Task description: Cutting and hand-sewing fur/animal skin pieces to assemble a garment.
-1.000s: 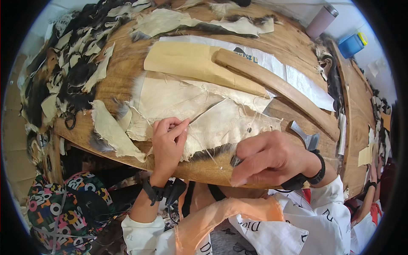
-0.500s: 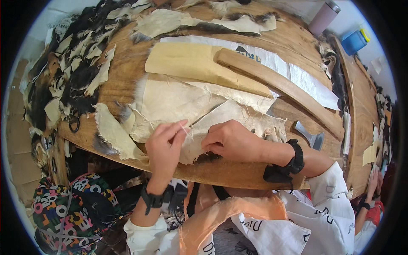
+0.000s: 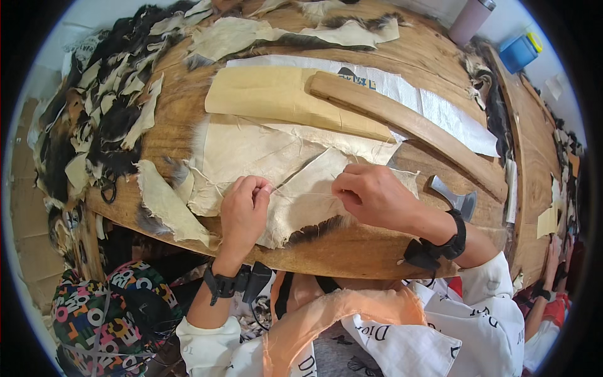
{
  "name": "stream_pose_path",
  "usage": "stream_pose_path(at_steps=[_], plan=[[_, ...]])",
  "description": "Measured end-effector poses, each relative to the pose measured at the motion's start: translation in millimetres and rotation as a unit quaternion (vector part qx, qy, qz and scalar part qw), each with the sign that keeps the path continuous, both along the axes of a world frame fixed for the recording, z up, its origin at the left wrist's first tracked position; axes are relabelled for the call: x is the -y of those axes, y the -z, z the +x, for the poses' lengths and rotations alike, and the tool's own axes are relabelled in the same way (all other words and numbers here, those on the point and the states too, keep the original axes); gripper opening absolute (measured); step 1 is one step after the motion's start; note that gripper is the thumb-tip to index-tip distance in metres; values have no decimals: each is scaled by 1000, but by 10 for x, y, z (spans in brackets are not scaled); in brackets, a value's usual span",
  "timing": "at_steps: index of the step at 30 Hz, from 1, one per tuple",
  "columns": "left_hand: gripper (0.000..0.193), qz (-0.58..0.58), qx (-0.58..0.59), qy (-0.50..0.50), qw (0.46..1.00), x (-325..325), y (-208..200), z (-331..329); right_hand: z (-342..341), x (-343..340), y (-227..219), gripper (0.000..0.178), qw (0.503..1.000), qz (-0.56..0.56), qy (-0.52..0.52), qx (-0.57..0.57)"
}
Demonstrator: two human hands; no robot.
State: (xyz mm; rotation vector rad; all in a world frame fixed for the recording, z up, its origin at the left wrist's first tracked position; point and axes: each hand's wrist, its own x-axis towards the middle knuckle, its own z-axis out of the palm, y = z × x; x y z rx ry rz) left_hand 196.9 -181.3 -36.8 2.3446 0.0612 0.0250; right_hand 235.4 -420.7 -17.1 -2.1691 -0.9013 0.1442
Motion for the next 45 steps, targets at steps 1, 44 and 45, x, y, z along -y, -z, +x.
stream_pose_path(at_steps=[1,44,45], plan=[[6,29,9,11,999,-3,20,9,6,20,-52,8,1000,0,0,0],[11,-144,-145,153,967,55,-91,216,-73,904,-521,15,926,177,-135,-304],[5,-137,-141,130,972,66,-69,215,-87,919,-510,15,928,178,-128,-303]])
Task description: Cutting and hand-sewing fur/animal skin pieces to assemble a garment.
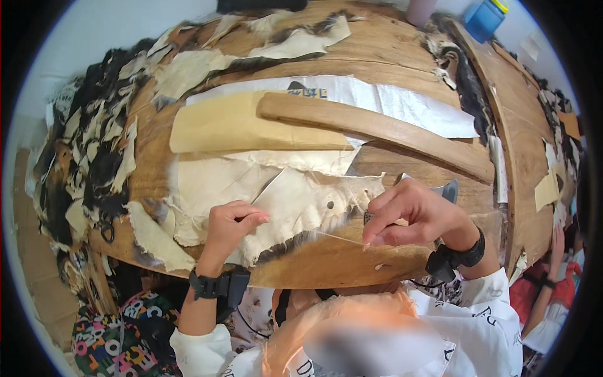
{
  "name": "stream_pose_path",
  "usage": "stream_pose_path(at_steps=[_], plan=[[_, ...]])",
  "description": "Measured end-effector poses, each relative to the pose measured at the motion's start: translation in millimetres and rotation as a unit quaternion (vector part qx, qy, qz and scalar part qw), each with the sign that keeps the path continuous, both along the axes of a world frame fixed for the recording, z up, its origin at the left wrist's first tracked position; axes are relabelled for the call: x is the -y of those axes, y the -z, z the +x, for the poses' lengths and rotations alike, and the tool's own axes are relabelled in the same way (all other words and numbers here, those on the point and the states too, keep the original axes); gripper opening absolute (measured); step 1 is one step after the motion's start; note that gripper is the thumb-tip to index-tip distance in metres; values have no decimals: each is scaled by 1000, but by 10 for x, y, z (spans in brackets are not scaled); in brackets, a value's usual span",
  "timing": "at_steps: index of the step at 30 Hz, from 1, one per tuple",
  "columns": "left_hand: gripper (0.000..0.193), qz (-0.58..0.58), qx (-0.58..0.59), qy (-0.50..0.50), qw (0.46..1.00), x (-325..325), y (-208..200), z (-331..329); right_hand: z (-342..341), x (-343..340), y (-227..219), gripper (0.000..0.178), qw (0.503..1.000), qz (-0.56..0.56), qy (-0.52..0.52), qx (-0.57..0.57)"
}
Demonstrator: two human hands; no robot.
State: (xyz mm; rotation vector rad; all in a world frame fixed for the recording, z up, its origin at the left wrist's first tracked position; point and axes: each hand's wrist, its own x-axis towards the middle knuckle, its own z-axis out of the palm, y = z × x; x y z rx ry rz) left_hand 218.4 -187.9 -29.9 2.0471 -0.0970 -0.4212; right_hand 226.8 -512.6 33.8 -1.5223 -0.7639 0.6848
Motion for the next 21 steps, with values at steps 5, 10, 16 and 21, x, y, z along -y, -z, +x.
stream_pose_path(at_steps=[5,10,16,21], plan=[[8,49,33,53,997,155,-20,107,-136,111,11,18,998,43,-19,-30],[13,121,15,-1,993,-24,69,73,93,1061,4,12,933,-139,307,128],[16,29,-65,-63,995,32,21,32,-324,2663,-147,14,563,-371,704,225],[14,83,69,-47,993,271,-212,101,-393,2434,377,22,480,-657,509,280]])
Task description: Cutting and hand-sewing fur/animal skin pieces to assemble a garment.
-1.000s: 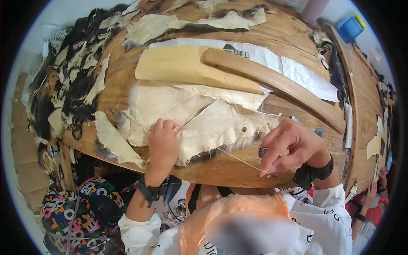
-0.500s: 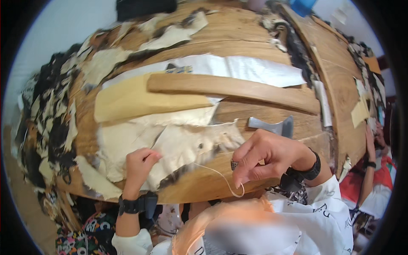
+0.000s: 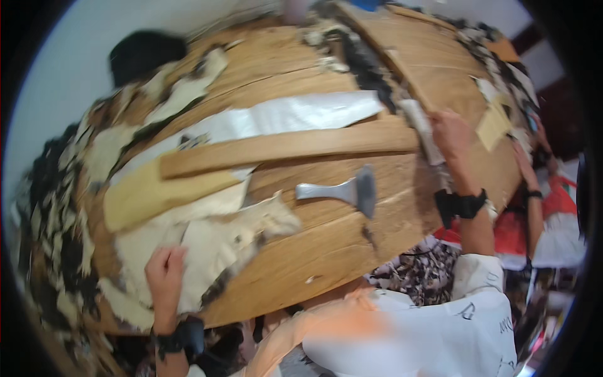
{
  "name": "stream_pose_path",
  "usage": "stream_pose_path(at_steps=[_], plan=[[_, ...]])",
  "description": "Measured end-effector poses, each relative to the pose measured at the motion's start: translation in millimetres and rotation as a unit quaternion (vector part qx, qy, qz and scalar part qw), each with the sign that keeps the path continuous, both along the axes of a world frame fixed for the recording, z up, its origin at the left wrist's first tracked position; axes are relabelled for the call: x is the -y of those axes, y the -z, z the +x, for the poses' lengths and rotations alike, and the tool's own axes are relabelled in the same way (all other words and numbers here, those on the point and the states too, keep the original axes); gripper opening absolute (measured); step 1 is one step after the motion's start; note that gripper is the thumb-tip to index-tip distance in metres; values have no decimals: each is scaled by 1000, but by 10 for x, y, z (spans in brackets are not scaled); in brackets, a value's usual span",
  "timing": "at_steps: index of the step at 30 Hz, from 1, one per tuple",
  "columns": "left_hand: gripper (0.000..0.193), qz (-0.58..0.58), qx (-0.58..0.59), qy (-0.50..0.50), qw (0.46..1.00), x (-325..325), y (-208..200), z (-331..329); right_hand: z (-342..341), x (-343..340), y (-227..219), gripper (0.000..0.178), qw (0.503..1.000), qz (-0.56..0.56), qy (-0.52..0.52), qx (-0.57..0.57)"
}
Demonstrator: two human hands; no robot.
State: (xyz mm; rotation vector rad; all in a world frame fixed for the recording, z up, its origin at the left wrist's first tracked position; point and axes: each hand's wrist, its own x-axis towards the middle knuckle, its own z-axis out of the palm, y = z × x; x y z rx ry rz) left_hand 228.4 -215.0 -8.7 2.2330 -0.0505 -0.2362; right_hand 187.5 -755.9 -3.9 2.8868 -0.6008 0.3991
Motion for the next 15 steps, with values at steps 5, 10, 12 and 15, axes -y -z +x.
stream_pose_path(at_steps=[5,10,12,15], plan=[[20,126,272,169,939,537,23,155,11,244,211,17,994,-67,11,-85],[58,283,209,235,906,489,254,81,109,-614,-119,8,989,-33,-127,62],[67,310,197,252,896,494,304,83,146,-1032,-188,9,965,94,-229,90],[79,352,168,265,882,436,317,77,229,-1841,-148,14,888,299,-346,44]])
